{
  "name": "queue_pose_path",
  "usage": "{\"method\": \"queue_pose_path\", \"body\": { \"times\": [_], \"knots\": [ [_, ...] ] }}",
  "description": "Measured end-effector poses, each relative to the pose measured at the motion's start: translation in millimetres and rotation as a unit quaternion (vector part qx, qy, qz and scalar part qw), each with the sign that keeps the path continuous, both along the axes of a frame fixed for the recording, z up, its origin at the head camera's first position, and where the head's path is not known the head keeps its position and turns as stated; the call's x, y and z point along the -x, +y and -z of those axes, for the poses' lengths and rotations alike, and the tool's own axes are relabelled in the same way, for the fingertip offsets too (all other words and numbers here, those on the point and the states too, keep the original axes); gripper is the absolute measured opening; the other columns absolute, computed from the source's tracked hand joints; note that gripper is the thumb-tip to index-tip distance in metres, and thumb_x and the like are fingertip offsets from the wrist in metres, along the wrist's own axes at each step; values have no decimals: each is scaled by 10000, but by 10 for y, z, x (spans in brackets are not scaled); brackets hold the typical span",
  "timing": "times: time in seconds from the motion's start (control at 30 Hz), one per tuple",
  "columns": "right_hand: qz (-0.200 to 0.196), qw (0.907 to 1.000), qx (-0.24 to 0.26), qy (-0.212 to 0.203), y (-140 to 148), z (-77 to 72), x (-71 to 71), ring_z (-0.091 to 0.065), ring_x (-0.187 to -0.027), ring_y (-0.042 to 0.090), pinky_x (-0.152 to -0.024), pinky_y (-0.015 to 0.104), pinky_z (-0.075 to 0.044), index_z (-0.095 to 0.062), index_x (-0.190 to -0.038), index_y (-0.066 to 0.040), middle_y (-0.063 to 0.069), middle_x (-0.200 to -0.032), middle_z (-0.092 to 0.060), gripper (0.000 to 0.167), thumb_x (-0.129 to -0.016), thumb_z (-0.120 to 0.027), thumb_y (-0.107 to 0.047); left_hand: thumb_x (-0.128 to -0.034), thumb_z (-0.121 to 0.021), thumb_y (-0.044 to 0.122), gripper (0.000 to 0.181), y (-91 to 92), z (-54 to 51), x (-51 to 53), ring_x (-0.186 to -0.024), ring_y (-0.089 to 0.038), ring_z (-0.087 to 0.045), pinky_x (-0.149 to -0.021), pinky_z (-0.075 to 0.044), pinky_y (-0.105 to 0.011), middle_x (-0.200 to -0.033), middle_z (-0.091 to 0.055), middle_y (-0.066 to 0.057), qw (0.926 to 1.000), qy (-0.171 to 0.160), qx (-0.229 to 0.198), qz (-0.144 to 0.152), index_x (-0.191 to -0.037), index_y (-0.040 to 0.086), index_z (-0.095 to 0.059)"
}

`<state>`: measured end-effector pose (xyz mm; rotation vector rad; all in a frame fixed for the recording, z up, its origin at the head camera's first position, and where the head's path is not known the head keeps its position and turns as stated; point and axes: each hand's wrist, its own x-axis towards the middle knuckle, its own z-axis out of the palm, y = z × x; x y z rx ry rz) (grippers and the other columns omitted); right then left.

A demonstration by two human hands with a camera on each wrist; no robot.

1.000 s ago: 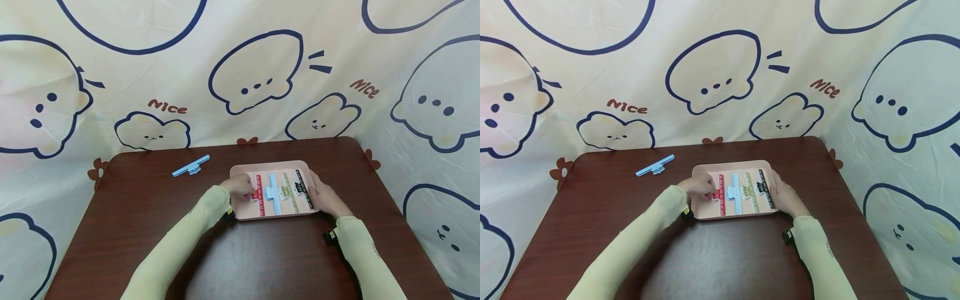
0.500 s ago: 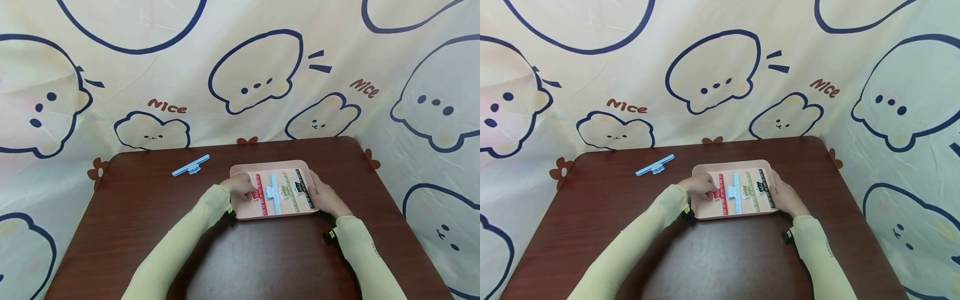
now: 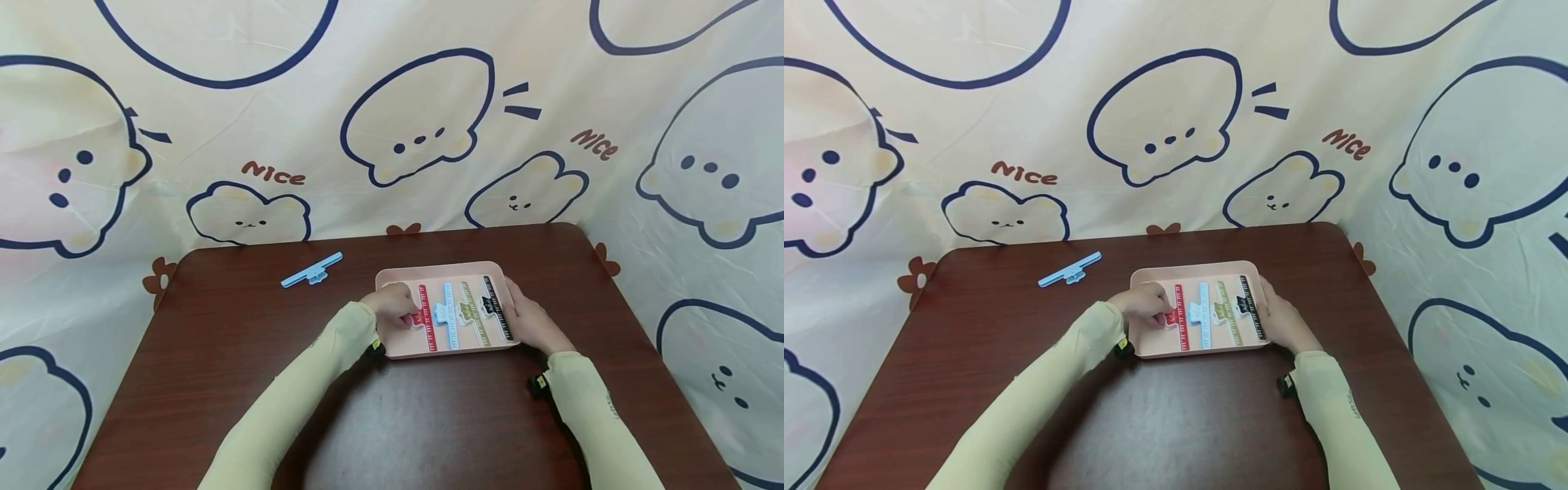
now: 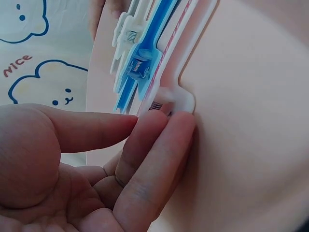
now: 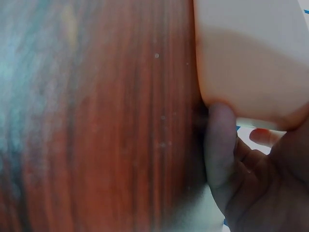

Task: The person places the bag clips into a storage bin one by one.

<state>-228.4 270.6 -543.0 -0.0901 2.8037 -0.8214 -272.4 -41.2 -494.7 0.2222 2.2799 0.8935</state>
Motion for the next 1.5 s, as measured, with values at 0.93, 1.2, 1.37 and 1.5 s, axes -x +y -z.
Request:
{"method": "queue_pose_path", "body": {
  "times": [0.93,1.2,1.37,1.5],
  "knots": [
    [-22,10000,-6,35,-1,-27,1,-576,-1255,464,-1049,648,-445,-70,-1672,-137,348,-1505,-467,629,-1110,-334,-244,-1015,-670,224,181,-442,-217,-86,-1019,-255,-607,-919,-554,-434,-1108,-671,-72,9557,2897,407,-323,-1156,112,-659],
    [-35,10000,27,-2,16,15,4,-566,-1270,466,-1063,651,-434,-49,-1673,-146,344,-1517,-456,635,-1110,-321,-257,-1004,-667,161,313,-976,-173,102,-1203,-325,-564,-1013,-512,-512,-1297,-629,-141,9301,3587,529,-596,-1298,60,-631],
    [-33,10000,41,68,25,25,8,-552,-1291,479,-1070,660,-427,-58,-1673,-147,341,-1527,-446,636,-1106,-326,-256,-1002,-653,169,421,-1303,-53,205,-1295,-417,-527,-1064,-459,-602,-1411,-576,-201,9224,3641,1139,-595,-1396,41,-580],
    [-51,10000,39,75,23,19,9,-558,-1284,467,-1069,654,-431,-51,-1674,-151,338,-1524,-452,640,-1107,-330,-249,-992,-662,193,497,-1544,87,255,-1315,-448,-512,-1058,-453,-634,-1488,-526,-211,9201,3445,1755,-622,-1460,80,-539]
  ]
}}
